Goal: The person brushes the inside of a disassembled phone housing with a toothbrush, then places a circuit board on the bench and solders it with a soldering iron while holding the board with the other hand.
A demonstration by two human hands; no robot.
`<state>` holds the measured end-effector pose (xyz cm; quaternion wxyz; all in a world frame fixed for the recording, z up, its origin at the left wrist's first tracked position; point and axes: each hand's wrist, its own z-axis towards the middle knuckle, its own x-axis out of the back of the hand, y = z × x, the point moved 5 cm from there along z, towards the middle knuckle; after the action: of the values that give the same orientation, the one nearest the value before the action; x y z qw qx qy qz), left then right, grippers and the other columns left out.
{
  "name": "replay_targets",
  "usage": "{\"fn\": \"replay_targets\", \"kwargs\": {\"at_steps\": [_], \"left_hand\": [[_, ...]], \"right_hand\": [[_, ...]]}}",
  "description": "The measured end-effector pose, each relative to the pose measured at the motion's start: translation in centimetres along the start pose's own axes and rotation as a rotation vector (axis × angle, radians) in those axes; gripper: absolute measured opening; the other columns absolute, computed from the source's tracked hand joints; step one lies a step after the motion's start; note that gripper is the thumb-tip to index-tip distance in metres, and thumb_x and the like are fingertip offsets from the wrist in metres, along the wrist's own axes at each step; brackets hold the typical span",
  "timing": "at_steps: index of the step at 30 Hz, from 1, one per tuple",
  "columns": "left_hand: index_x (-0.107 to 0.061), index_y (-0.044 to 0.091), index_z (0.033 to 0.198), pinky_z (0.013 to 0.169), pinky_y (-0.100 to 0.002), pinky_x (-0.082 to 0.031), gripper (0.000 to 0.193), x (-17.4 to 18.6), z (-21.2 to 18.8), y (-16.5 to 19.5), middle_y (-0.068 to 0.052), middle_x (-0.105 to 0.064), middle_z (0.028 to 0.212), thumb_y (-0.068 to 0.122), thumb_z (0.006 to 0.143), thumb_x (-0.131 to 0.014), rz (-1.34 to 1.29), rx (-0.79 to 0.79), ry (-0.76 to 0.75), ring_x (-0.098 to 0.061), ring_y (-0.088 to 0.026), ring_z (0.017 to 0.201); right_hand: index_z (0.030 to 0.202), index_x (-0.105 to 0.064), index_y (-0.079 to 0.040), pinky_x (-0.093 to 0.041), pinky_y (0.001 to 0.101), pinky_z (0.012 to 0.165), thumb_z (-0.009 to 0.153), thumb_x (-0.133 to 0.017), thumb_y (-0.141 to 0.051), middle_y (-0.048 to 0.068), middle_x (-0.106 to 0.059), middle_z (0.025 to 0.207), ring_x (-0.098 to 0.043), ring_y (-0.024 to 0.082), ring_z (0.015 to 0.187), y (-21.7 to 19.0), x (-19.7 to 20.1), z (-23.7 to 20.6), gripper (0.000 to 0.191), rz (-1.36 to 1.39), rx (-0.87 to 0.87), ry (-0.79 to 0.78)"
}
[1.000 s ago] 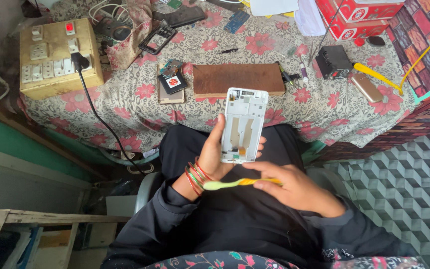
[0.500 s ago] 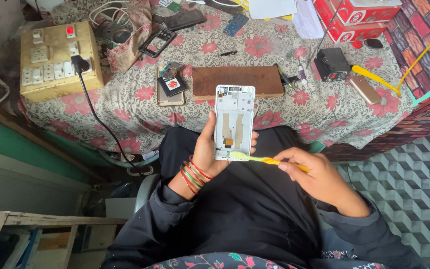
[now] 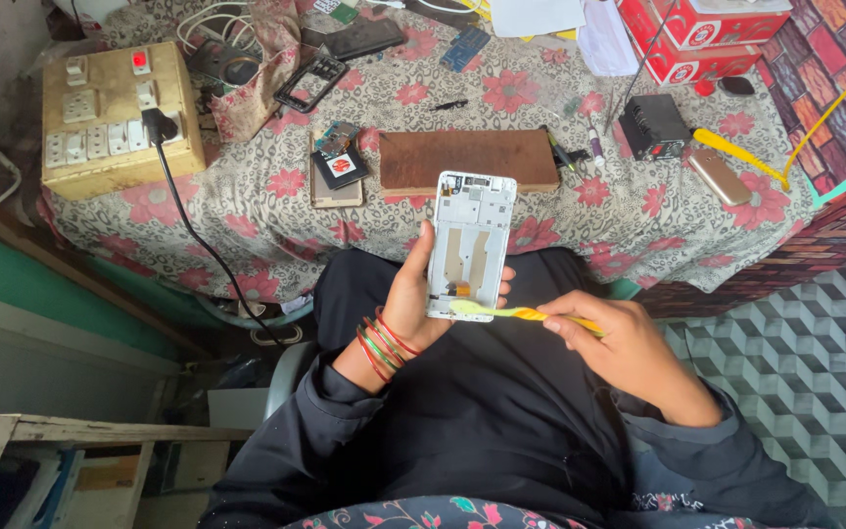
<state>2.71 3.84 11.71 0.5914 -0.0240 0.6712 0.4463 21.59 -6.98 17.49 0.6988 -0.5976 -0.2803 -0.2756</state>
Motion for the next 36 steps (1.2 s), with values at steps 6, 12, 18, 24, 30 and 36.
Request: {"fn": "replay_targets", "kwargs": {"at_steps": [6,12,18,24,30,36], "left_hand": [[-0.045,0.000,0.153,0.099,-0.049,-0.055,0.084,-0.1,-0.1,-0.1,-0.030,-0.065,0.127,0.069,0.105,-0.032,-0.010,-0.006,-0.012,-0.069,-0.036,0.110],[-0.044,0.000,0.152,0.098,-0.048,-0.055,0.085,0.0,0.0,-0.3,-0.030,-0.065,0.128,0.069,0.103,-0.032,-0.003,0.013,-0.002,-0.069,-0.037,0.112],[-0.047,-0.002,0.150,0.099,-0.048,-0.057,0.086,-0.2,0.0,-0.7,-0.029,-0.065,0.128,0.069,0.104,-0.031,0.018,0.055,-0.012,-0.069,-0.038,0.112],[-0.046,-0.002,0.151,0.097,-0.047,-0.057,0.083,-0.6,-0.5,-2.0,-0.029,-0.065,0.128,0.067,0.106,-0.031,0.119,0.214,-0.072,-0.069,-0.036,0.112],[-0.045,0.003,0.151,0.095,-0.047,-0.057,0.079,-0.5,-0.5,-1.9,-0.025,-0.065,0.131,0.064,0.103,-0.029,0.159,0.233,0.003,-0.069,-0.035,0.112],[-0.047,-0.003,0.149,0.094,-0.047,-0.058,0.081,-0.3,-0.3,-1.8,-0.026,-0.065,0.129,0.064,0.106,-0.029,0.197,0.196,-0.001,-0.070,-0.034,0.108]], "right_hand": [[0.111,-0.071,-0.009,-0.055,0.0268,0.059,0.095,-0.067,-0.012,0.003,-0.073,0.074,-0.069,0.011,0.063,0.5,0.8,0.0,0.016,0.071,0.014,0.169],[0.107,-0.073,-0.010,-0.055,0.0273,0.056,0.091,-0.071,-0.014,0.002,-0.074,0.072,-0.070,0.011,0.059,0.5,0.3,0.0,0.017,0.042,-0.030,0.000],[0.108,-0.073,-0.010,-0.056,0.0265,0.057,0.091,-0.070,-0.013,0.001,-0.076,0.073,-0.073,0.009,0.062,0.7,0.3,-0.2,0.018,0.041,-0.068,0.052],[0.113,-0.070,-0.004,-0.053,0.0271,0.062,0.097,-0.066,-0.010,0.003,-0.073,0.079,-0.067,0.009,0.067,1.1,1.8,-0.3,0.017,0.099,0.001,0.247],[0.106,-0.074,-0.008,-0.056,0.0266,0.056,0.090,-0.070,-0.011,0.002,-0.077,0.074,-0.073,0.009,0.061,0.1,0.0,-0.5,0.017,0.040,-0.011,-0.005],[0.109,-0.071,-0.007,-0.057,0.0246,0.062,0.093,-0.066,-0.009,0.002,-0.078,0.079,-0.073,0.008,0.067,-0.2,0.8,0.0,0.017,0.092,0.028,0.174]]}}
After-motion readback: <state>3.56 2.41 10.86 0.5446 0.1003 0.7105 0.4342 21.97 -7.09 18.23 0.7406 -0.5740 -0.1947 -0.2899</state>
